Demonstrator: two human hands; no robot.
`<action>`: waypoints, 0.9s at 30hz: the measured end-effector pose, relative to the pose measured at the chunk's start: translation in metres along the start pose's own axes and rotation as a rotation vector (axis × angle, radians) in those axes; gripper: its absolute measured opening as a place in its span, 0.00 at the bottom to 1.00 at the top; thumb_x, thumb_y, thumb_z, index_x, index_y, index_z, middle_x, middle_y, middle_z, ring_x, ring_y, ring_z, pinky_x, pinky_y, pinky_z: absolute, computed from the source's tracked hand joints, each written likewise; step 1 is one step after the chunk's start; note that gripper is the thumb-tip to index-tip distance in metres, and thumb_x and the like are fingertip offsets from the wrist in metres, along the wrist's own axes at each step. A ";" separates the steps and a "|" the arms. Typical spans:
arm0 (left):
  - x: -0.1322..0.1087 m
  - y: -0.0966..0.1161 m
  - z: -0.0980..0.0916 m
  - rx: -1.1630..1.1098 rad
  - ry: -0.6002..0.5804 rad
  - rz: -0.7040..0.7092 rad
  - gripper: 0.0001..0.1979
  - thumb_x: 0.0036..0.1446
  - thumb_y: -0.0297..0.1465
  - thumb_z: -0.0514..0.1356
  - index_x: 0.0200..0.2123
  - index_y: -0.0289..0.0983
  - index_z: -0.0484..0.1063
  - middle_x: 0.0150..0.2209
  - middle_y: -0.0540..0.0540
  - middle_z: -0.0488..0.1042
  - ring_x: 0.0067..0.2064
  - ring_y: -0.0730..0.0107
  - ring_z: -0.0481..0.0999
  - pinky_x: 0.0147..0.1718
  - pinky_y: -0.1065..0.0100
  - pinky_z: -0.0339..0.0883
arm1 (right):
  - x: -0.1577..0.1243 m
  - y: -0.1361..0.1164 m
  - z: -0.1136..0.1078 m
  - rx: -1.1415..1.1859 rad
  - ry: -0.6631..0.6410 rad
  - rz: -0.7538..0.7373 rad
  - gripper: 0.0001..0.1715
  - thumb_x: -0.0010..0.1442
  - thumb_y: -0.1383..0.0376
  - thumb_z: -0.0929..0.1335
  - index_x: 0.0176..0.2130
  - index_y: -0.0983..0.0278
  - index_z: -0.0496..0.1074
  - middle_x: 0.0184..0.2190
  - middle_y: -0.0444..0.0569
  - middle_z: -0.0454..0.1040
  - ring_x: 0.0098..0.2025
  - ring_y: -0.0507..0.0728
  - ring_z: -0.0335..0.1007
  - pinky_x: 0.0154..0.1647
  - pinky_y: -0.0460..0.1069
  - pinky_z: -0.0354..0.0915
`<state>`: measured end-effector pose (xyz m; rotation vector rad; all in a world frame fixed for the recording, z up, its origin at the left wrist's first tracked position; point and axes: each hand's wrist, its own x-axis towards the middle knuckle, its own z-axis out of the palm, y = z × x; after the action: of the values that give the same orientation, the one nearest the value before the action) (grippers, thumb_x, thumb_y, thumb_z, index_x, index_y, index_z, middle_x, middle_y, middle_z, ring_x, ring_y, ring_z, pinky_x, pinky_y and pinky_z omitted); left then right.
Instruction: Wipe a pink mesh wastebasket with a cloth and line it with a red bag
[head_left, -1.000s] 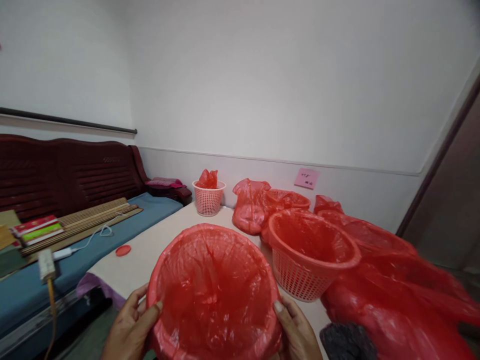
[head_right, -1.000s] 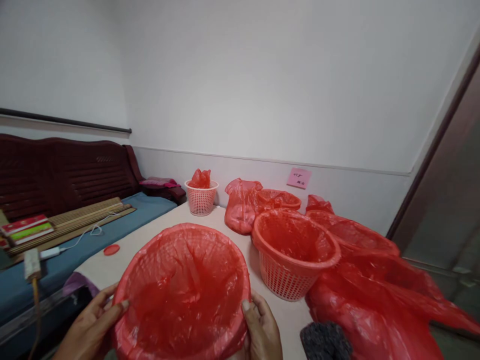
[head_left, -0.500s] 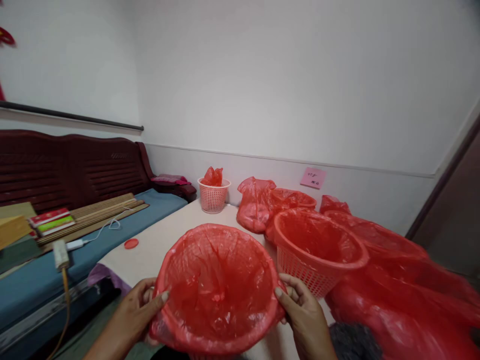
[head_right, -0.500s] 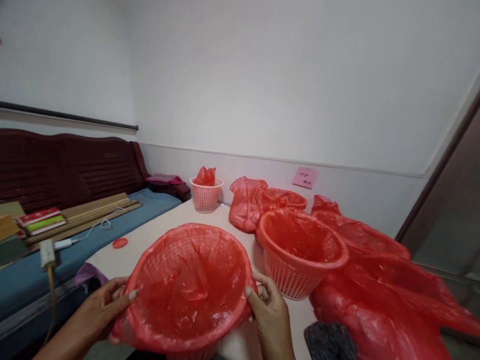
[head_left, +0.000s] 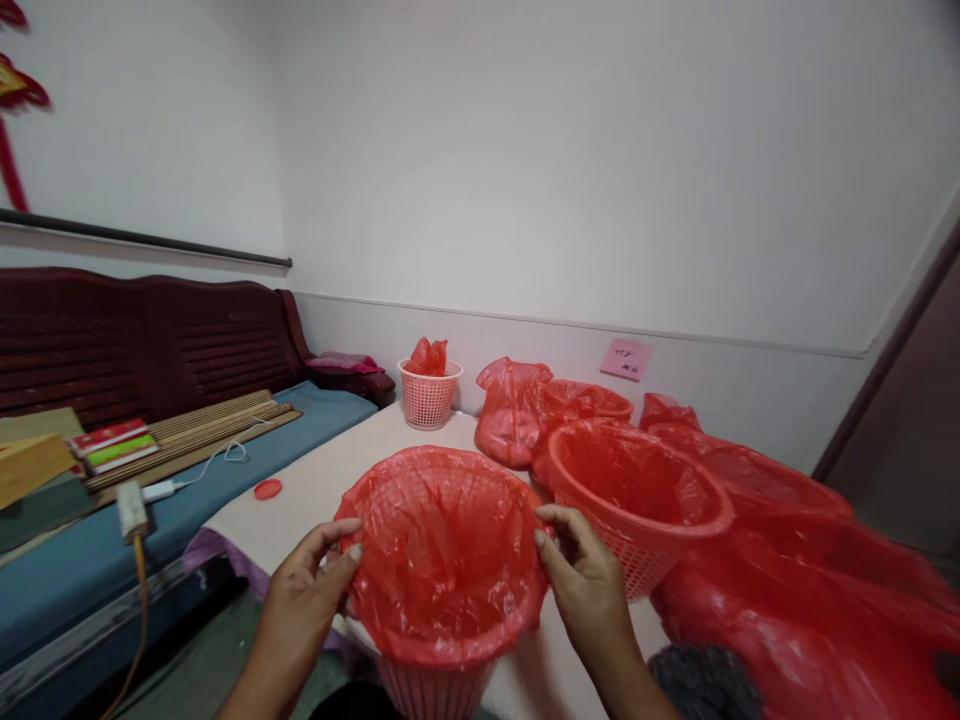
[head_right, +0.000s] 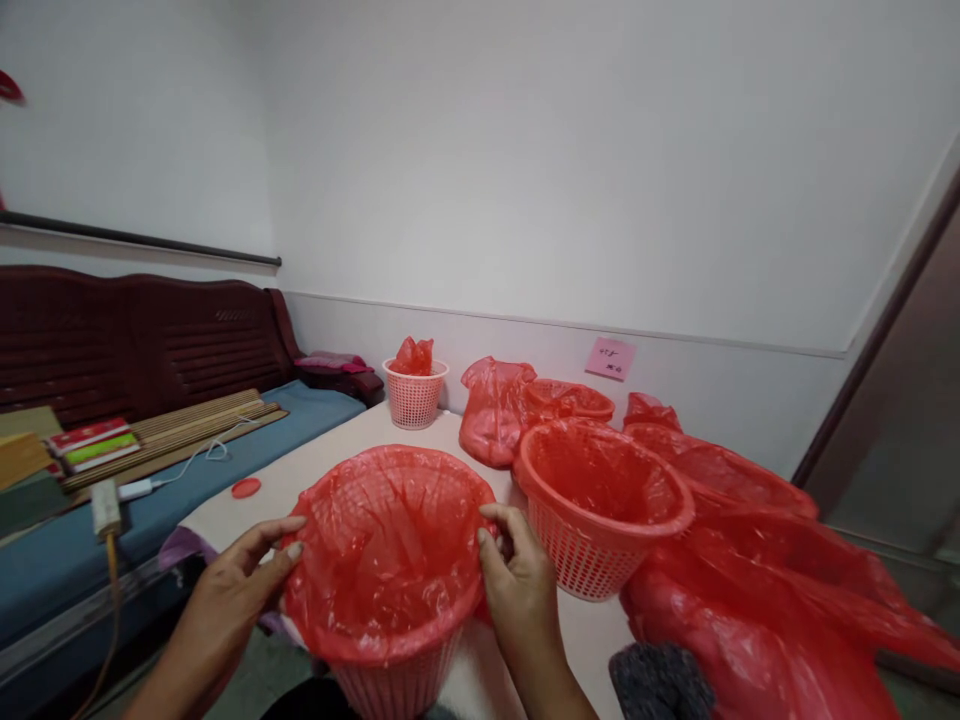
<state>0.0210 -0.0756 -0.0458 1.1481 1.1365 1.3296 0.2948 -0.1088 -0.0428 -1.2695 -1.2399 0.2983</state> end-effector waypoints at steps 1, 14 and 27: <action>-0.001 -0.005 0.003 -0.007 0.011 0.022 0.29 0.45 0.47 0.67 0.46 0.37 0.68 0.24 0.56 0.69 0.23 0.74 0.70 0.23 0.73 0.64 | 0.001 0.001 0.001 -0.052 -0.003 -0.086 0.11 0.58 0.59 0.67 0.40 0.61 0.74 0.32 0.47 0.72 0.34 0.56 0.68 0.36 0.49 0.63; -0.008 -0.029 0.005 0.812 -0.388 0.973 0.29 0.58 0.19 0.51 0.60 0.47 0.59 0.54 0.44 0.71 0.57 0.69 0.69 0.57 0.70 0.62 | 0.006 0.032 -0.003 -0.111 0.017 -0.128 0.10 0.61 0.60 0.65 0.40 0.61 0.72 0.35 0.47 0.72 0.38 0.56 0.69 0.41 0.50 0.63; -0.001 -0.007 0.022 0.871 -0.470 0.760 0.26 0.64 0.26 0.47 0.63 0.50 0.56 0.60 0.46 0.68 0.62 0.67 0.66 0.60 0.65 0.62 | 0.034 -0.008 -0.012 0.720 0.185 0.449 0.24 0.32 0.61 0.80 0.32 0.62 0.75 0.28 0.41 0.74 0.28 0.50 0.66 0.31 0.45 0.64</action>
<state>0.0435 -0.0756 -0.0503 2.5643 0.9543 0.9594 0.3138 -0.0922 -0.0159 -0.8945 -0.5801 0.8474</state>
